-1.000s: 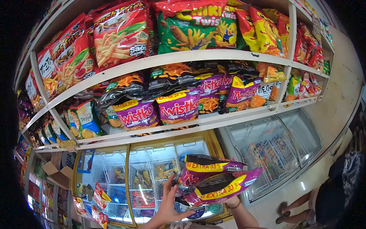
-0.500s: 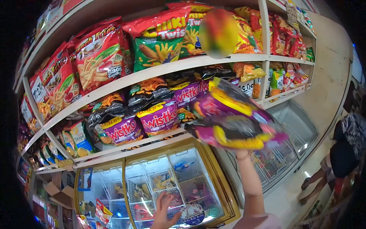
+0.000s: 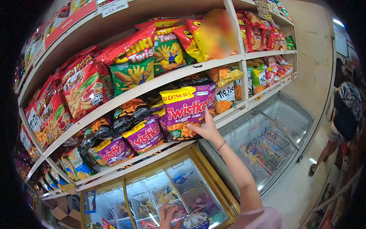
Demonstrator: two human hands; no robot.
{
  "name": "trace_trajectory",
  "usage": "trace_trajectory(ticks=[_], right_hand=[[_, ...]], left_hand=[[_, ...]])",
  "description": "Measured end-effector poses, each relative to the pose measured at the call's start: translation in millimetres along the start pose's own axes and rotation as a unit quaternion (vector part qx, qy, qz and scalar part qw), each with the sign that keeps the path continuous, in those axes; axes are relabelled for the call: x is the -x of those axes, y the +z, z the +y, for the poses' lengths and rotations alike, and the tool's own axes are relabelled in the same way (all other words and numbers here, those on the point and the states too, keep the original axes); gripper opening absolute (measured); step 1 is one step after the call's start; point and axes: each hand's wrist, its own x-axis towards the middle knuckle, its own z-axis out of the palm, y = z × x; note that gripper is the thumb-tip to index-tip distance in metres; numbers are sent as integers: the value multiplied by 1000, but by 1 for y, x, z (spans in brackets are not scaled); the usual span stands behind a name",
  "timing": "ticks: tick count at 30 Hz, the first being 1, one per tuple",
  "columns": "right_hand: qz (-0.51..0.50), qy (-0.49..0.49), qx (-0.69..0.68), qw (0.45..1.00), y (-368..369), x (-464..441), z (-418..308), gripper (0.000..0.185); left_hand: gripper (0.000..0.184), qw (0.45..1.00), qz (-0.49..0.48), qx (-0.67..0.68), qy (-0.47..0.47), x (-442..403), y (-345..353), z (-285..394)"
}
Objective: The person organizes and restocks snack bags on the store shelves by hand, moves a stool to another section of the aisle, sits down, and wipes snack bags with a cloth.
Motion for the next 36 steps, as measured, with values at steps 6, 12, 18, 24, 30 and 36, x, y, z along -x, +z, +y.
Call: trace_trajectory(ticks=[6,12,18,24,30,36], right_hand=[[39,51,-195,979,-10,17,-13,84],[175,20,-199,964,-69,5,1,71],[86,35,-182,979,-61,-22,9,60],[-10,94,-164,982,-73,-40,20,63],[-65,110,-104,986,-85,-39,39,63],[-73,110,-65,989,-88,-45,39,57]], left_hand=[[57,999,-31,9,5,-8,4,-20],[55,999,-36,-25,19,-11,1,-28],[57,994,-96,29,-45,-14,4,-16],[47,998,-59,24,-16,-11,13,-10],[46,998,-59,32,-17,-5,17,-12],[45,996,-80,18,-21,-4,21,-13]])
